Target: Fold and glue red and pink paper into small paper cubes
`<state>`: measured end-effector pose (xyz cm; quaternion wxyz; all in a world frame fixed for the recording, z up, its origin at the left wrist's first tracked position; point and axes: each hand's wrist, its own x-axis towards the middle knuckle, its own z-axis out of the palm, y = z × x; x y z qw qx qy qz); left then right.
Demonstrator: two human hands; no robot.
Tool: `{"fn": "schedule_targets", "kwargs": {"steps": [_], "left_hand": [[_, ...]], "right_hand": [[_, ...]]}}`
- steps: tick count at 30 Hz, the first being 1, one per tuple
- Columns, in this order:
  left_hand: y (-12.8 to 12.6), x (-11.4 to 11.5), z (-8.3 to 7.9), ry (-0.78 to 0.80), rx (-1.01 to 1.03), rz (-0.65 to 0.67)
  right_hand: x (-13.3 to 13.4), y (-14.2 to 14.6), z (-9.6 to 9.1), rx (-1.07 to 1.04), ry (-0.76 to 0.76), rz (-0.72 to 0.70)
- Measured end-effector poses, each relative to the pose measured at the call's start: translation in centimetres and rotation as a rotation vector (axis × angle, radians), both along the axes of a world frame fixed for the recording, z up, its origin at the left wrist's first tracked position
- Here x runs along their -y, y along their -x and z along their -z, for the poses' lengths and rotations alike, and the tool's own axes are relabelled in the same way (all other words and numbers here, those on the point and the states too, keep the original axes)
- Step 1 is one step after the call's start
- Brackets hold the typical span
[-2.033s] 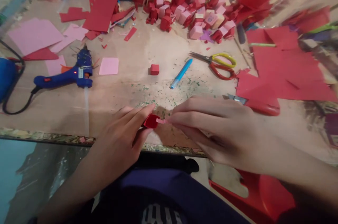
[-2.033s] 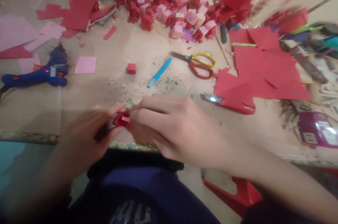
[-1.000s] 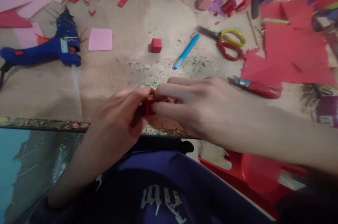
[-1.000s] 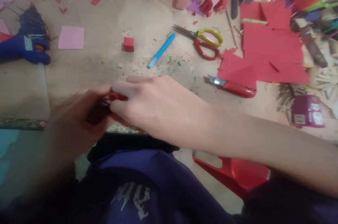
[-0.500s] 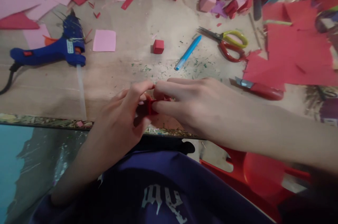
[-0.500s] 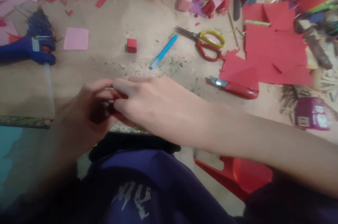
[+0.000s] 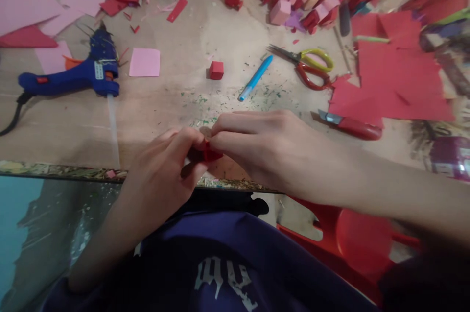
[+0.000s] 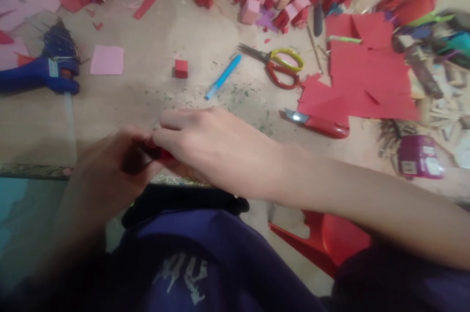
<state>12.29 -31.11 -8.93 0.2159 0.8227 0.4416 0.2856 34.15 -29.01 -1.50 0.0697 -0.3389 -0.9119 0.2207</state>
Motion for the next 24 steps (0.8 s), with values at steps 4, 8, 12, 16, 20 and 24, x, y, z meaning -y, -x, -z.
{"fn": "schedule_targets", "kwargs": {"steps": [4, 8, 12, 16, 20, 24], "left_hand": [[0.1, -0.1, -0.1, 0.021, 0.018, 0.028], [0.2, -0.2, 0.0, 0.011, 0.034, 0.038], [0.2, -0.1, 0.1, 0.008, 0.001, 0.012], [0.2, 0.1, 0.1, -0.006, -0.008, 0.001], [0.2, 0.2, 0.1, 0.028, -0.003, -0.021], [0.2, 0.2, 0.3, -0.002, -0.004, -0.023]], "right_hand": [[0.3, 0.0, -0.4, 0.041, -0.025, 0.000], [0.5, 0.2, -0.7, 0.101, -0.041, 0.017], [0.6, 0.2, -0.5, 0.064, -0.012, 0.010], [0.7, 0.0, 0.1, -0.016, 0.012, 0.019], [0.8, -0.1, 0.3, -0.031, 0.011, 0.025], [1.0, -0.2, 0.3, -0.032, 0.015, 0.054]]}}
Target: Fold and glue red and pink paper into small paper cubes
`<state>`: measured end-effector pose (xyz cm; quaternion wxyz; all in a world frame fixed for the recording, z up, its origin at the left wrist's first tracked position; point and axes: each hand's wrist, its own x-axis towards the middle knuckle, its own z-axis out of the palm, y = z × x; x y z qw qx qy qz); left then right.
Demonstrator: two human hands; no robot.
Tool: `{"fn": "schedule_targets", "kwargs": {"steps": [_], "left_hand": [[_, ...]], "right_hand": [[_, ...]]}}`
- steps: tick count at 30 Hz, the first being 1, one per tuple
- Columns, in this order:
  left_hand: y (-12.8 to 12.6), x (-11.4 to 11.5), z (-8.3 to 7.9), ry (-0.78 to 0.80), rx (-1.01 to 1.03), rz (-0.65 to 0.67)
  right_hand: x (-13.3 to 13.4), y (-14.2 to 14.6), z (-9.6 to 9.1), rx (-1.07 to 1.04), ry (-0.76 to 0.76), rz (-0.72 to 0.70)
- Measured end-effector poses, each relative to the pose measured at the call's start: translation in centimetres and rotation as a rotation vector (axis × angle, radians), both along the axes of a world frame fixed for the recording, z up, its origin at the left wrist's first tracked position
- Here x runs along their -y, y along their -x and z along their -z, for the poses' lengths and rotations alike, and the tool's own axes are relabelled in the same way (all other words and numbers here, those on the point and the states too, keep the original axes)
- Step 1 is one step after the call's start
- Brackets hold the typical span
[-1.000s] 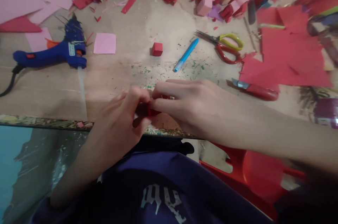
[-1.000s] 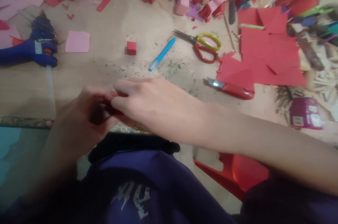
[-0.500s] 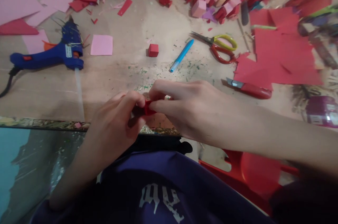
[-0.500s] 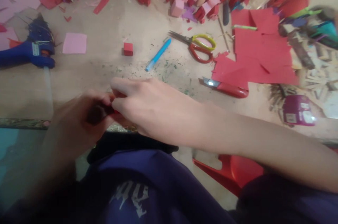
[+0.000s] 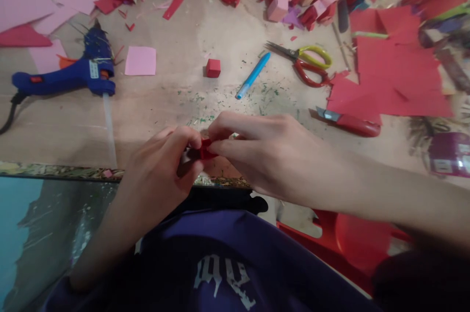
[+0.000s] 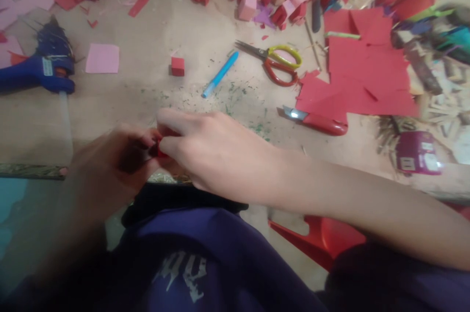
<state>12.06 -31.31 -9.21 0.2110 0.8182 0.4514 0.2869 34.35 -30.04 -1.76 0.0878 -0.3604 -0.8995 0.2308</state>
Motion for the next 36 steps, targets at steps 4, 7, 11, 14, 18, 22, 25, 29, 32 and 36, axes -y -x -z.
{"fn": "schedule_targets", "kwargs": {"steps": [4, 7, 11, 14, 18, 22, 25, 29, 32, 36], "left_hand": [[0.0, 0.0, -0.1, 0.019, -0.020, 0.004], [-0.1, 0.0, -0.2, 0.053, -0.026, -0.007], [-0.1, 0.0, 0.0, 0.033, -0.001, -0.015], [-0.1, 0.1, 0.1, 0.046, -0.003, -0.011], [0.0, 0.0, -0.1, 0.031, -0.030, 0.002], [0.0, -0.2, -0.2, 0.028, -0.015, 0.029], [0.0, -0.3, -0.2, 0.041, -0.020, 0.036], [-0.1, -0.2, -0.4, 0.046, -0.021, 0.031], [-0.1, -0.2, -0.5, 0.044, -0.035, 0.028], [-0.2, -0.3, -0.4, 0.016, -0.032, 0.038]], "right_hand": [[0.0, -0.1, -0.1, -0.002, 0.014, 0.030], [-0.1, 0.0, 0.1, -0.041, 0.021, 0.059], [-0.3, 0.3, 0.4, -0.088, 0.058, 0.083], [-0.6, 0.4, 0.8, -0.099, 0.088, 0.068], [-0.9, 0.7, 1.1, -0.072, 0.083, 0.066], [-1.0, 1.1, 0.9, 0.015, 0.042, 0.070], [-0.9, 1.5, 0.5, 0.117, 0.021, 0.072], [-0.9, 1.9, 0.4, 0.171, 0.005, 0.119], [-1.1, 2.0, 0.7, 0.165, 0.028, 0.160], [-1.3, 2.1, 0.8, 0.147, 0.110, 0.194]]}}
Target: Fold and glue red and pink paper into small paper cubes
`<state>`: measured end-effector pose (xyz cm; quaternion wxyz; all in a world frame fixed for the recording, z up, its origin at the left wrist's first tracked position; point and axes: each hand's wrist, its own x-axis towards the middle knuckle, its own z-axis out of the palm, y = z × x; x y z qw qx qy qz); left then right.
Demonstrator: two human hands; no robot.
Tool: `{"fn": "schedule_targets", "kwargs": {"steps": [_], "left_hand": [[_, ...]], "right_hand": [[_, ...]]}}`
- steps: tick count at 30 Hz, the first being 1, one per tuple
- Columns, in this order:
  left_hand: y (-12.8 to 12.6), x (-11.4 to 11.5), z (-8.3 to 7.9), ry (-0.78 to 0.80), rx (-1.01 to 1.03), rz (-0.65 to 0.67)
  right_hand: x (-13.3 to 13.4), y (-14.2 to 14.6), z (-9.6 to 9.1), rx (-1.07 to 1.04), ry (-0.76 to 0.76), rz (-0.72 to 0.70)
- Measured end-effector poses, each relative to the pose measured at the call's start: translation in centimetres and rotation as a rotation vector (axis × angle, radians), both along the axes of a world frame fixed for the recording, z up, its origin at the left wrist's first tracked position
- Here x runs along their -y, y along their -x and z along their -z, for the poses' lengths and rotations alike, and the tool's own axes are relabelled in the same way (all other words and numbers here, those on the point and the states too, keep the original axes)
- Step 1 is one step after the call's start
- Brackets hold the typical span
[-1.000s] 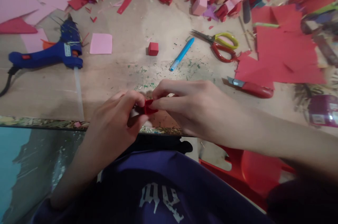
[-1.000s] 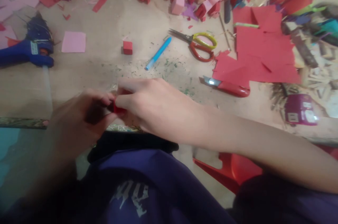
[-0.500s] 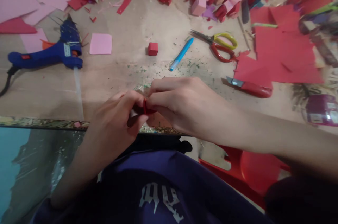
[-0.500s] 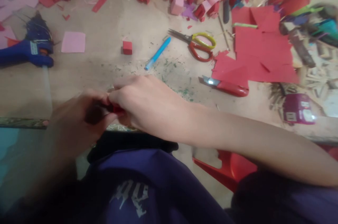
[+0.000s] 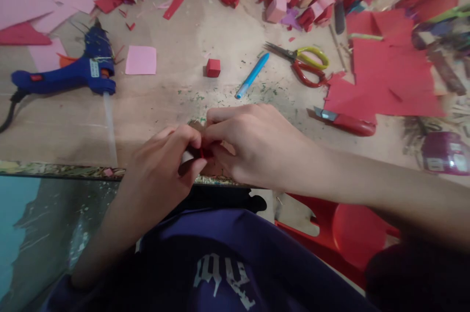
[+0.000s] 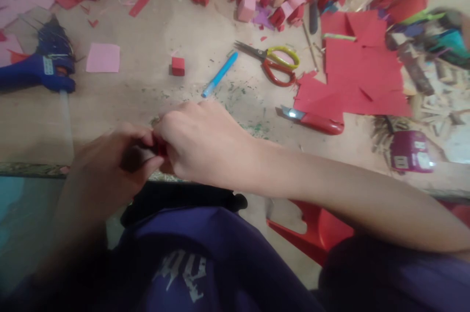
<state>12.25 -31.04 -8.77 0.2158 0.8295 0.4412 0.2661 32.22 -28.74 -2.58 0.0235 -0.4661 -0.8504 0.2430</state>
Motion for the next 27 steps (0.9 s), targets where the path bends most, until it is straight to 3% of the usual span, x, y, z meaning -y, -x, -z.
{"fn": "schedule_targets", "kwargs": {"steps": [12, 20, 27], "left_hand": [[0.1, -0.1, 0.2, -0.035, -0.009, 0.010], [0.0, -0.3, 0.1, 0.026, 0.005, 0.022], [-0.1, -0.2, 0.4, 0.030, 0.026, 0.027]], "right_hand": [[-1.0, 0.2, 0.0, -0.038, 0.091, 0.132], [-3.1, -0.1, 0.4, -0.013, 0.266, 0.103], [-3.7, 1.0, 0.1, 0.060, 0.300, 0.116]]}}
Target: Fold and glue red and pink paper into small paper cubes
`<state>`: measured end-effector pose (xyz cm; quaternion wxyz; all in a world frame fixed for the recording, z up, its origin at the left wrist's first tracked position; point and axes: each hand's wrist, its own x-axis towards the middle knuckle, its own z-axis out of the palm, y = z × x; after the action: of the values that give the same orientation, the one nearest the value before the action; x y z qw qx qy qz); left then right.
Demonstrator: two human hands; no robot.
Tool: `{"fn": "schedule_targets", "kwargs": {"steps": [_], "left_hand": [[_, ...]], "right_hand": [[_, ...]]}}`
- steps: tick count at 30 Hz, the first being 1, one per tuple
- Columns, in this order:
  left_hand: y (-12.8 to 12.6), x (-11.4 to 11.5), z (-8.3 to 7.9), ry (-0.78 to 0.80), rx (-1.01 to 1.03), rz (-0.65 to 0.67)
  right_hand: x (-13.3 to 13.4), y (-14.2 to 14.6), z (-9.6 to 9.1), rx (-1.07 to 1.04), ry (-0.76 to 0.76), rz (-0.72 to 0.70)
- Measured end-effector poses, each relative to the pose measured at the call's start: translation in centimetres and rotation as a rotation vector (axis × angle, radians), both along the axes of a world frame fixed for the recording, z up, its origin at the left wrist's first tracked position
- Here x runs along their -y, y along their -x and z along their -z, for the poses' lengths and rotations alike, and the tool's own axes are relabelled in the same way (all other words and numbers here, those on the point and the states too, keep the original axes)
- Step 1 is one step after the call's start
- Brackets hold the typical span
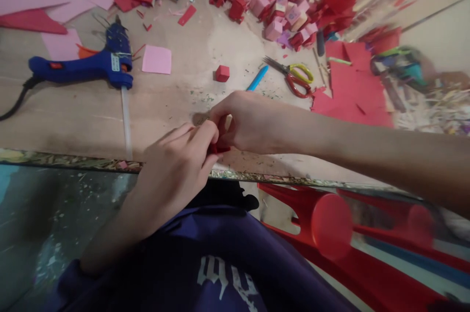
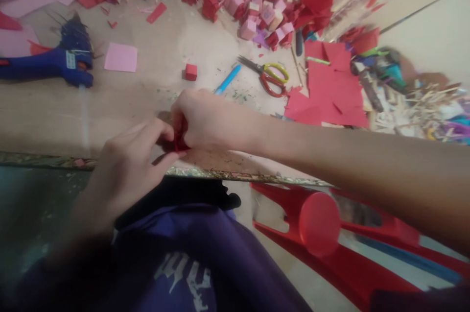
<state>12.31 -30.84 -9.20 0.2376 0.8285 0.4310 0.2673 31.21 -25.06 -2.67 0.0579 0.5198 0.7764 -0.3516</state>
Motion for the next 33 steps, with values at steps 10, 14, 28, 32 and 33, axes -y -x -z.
{"fn": "schedule_targets", "kwargs": {"steps": [10, 14, 28, 32, 33], "left_hand": [[0.0, -0.2, 0.2, 0.000, -0.045, -0.010], [-0.1, -0.3, 0.3, 0.008, -0.056, -0.014], [-0.3, -0.1, 0.5, 0.012, -0.033, -0.054], [-0.2, 0.1, 0.1, 0.018, 0.013, -0.024], [-0.2, 0.1, 0.0, 0.017, 0.030, -0.011]], "right_hand": [[0.2, 0.8, -0.4, 0.034, -0.002, 0.032], [0.1, 1.0, -0.6, 0.037, 0.009, 0.045], [1.0, -0.8, -1.8, -0.111, -0.097, -0.011], [2.2, -1.6, -2.6, -0.133, -0.239, -0.025], [2.6, -1.8, -2.8, -0.137, -0.273, -0.032]]}}
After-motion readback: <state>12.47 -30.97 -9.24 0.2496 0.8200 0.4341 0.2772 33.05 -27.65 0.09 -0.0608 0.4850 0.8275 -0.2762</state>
